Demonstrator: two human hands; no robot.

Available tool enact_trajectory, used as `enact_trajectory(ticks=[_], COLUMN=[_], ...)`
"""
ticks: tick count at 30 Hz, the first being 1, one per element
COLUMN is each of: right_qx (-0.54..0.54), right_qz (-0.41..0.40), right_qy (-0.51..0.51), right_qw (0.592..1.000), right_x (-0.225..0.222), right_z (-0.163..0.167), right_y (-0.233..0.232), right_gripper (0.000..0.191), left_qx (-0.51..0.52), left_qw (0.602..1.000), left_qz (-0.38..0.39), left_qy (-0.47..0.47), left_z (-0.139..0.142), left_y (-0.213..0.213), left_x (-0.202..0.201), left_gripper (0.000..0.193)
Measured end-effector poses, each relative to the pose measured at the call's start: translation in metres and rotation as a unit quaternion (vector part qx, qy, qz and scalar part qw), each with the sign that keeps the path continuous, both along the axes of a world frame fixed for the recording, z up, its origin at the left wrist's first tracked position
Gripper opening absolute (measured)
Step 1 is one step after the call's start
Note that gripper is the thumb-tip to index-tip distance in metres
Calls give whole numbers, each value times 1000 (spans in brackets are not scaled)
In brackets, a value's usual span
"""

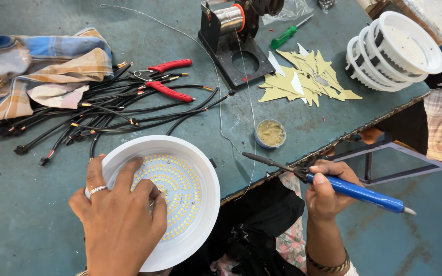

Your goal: The person solders wire connections onto a round LED light panel set in a white housing, holding the panel steady with one hand while applying a blue soldering iron to the board with the other. They briefly write in a notebook, resume soldering, and hand the finished panel aside while another person trims wires with pliers.

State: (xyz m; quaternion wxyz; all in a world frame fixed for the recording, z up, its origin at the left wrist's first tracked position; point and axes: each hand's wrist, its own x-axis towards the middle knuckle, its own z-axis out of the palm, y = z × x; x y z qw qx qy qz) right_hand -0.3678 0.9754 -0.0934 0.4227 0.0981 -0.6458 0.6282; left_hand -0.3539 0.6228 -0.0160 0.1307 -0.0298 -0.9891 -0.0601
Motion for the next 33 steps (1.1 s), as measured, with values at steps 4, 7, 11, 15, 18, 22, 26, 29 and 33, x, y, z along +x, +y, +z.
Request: enact_trajectory(ticks=[4, 7, 11, 15, 18, 22, 26, 29, 33], right_qx=[-8, -7, -8, -11, 2, 11, -101, -276, -454], right_qz=[6, 18, 22, 5, 1, 12, 3, 133, 254], right_qy=[-4, -1, -7, -26, -21, -9, -79, -139, -223], right_qw=[1000, 1000, 1000, 1000, 1000, 1000, 992, 942, 824], right_x=[-7, -10, -12, -13, -14, -16, -20, -25, -26], right_z=[-3, -4, -8, -11, -13, -13, -5, 7, 15], right_y=[-1, -3, -5, -3, -4, -6, 2, 20, 45], right_gripper=[19, 18, 18, 18, 18, 19, 16, 17, 24], left_qx=[2, 1, 12, 24, 24, 22, 33, 37, 33], left_qw=[1000, 1000, 1000, 1000, 1000, 1000, 999, 999, 999], left_qz=[-3, 0, 0, -1, 2, 6, 1, -3, -3], left_qy=[3, -1, -6, -1, 2, 1, -1, 3, 0], left_z=[0, -3, -6, -5, -3, -5, -10, -13, -10], left_y=[0, 0, -1, -1, 1, 3, 3, 4, 5], left_x=[-4, -6, -7, -7, -8, -7, -4, -3, -4], left_gripper=[21, 20, 20, 19, 19, 18, 17, 20, 16])
